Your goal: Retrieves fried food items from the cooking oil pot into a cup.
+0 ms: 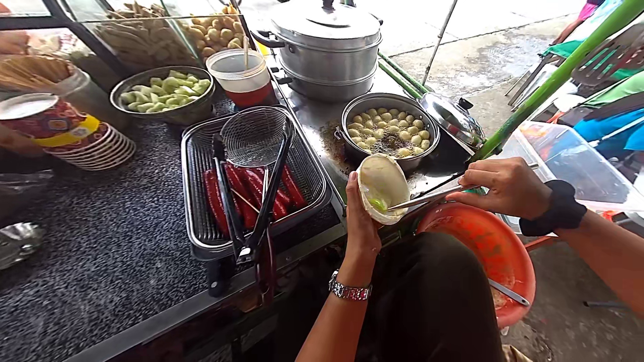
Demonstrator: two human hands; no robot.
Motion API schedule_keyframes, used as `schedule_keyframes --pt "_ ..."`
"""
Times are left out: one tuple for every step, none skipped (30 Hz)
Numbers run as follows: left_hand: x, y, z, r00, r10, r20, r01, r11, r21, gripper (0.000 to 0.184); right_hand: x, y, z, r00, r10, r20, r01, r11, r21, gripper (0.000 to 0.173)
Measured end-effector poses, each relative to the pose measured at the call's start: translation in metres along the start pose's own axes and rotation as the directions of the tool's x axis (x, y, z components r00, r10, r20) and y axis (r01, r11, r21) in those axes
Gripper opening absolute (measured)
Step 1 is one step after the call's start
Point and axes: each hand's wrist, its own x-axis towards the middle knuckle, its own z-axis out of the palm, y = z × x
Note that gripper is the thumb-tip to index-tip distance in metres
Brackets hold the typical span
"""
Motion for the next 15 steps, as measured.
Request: schedule_keyframes --pt "0.0 0.0 -0.001 1.0 0.009 -0.002 -0.009 1.0 0.01 0.054 0.0 -0.002 0.0 1.0 0.004 0.012 -0.005 1.0 0.024 0.043" --pt "0.0 -0.001 -0.001 1.0 0.021 -0.007 -0.021 1.0 0.022 0.053 0.0 -0.005 0.001 0.999 0.024 0.025 -0.026 0.998 0.063 0.043" --pt "0.001 -0.002 -0.002 0.999 0.042 -0.011 -0.041 0.998 0.039 0.053 0.0 -0.007 0.002 0.997 0.065 0.046 -0.07 0.99 0.119 0.043" --pt "0.002 -0.004 -0.003 0.997 0.071 -0.013 -0.071 0.996 0.061 0.052 -0.001 -0.009 0.003 0.989 0.126 0.082 -0.14 0.971 0.195 0.041" --pt "0.003 -0.006 -0.004 0.994 0.107 -0.005 -0.106 0.991 0.085 0.052 -0.001 -0.01 0.003 0.97 0.2 0.134 -0.232 0.928 0.293 0.039" --pt "0.004 -0.008 -0.006 0.99 0.141 0.007 -0.141 0.984 0.106 0.052 -0.001 -0.012 0.003 0.935 0.288 0.206 -0.35 0.841 0.412 0.037" --pt "0.005 -0.01 -0.006 0.986 0.164 0.011 -0.164 0.979 0.124 0.053 0.001 -0.014 0.001 0.871 0.383 0.307 -0.491 0.697 0.523 0.033" --pt "0.006 -0.01 -0.006 0.985 0.174 0.007 -0.174 0.976 0.135 0.054 0.003 -0.016 -0.001 0.78 0.457 0.427 -0.623 0.502 0.6 0.031" --pt "0.006 -0.011 -0.005 0.984 0.176 0.003 -0.175 0.974 0.141 0.055 0.006 -0.016 -0.002 0.684 0.499 0.533 -0.712 0.294 0.638 0.032" --pt "0.006 -0.011 -0.005 0.985 0.173 -0.004 -0.171 0.975 0.144 0.055 0.008 -0.014 -0.003 0.603 0.514 0.61 -0.756 0.124 0.643 0.033" --pt "0.007 -0.011 -0.005 0.986 0.167 -0.008 -0.165 0.976 0.143 0.055 0.009 -0.009 -0.002 0.543 0.524 0.656 -0.775 0.012 0.632 0.033" --pt "0.007 -0.012 -0.005 0.987 0.157 -0.011 -0.154 0.978 0.144 0.055 0.009 -0.003 0.0 0.502 0.547 0.67 -0.779 -0.051 0.624 0.034" --pt "0.008 -0.013 -0.006 0.989 0.144 -0.013 -0.141 0.98 0.14 0.055 0.009 0.002 0.004 0.466 0.592 0.658 -0.783 -0.071 0.618 0.035" --pt "0.008 -0.015 -0.006 0.991 0.134 -0.019 -0.131 0.983 0.129 0.055 0.01 0.007 0.009 0.433 0.657 0.618 -0.787 -0.059 0.614 0.036" --pt "0.007 -0.017 -0.006 0.992 0.125 -0.016 -0.122 0.986 0.11 0.054 0.012 0.01 0.012 0.4 0.719 0.568 -0.798 -0.032 0.602 0.035"
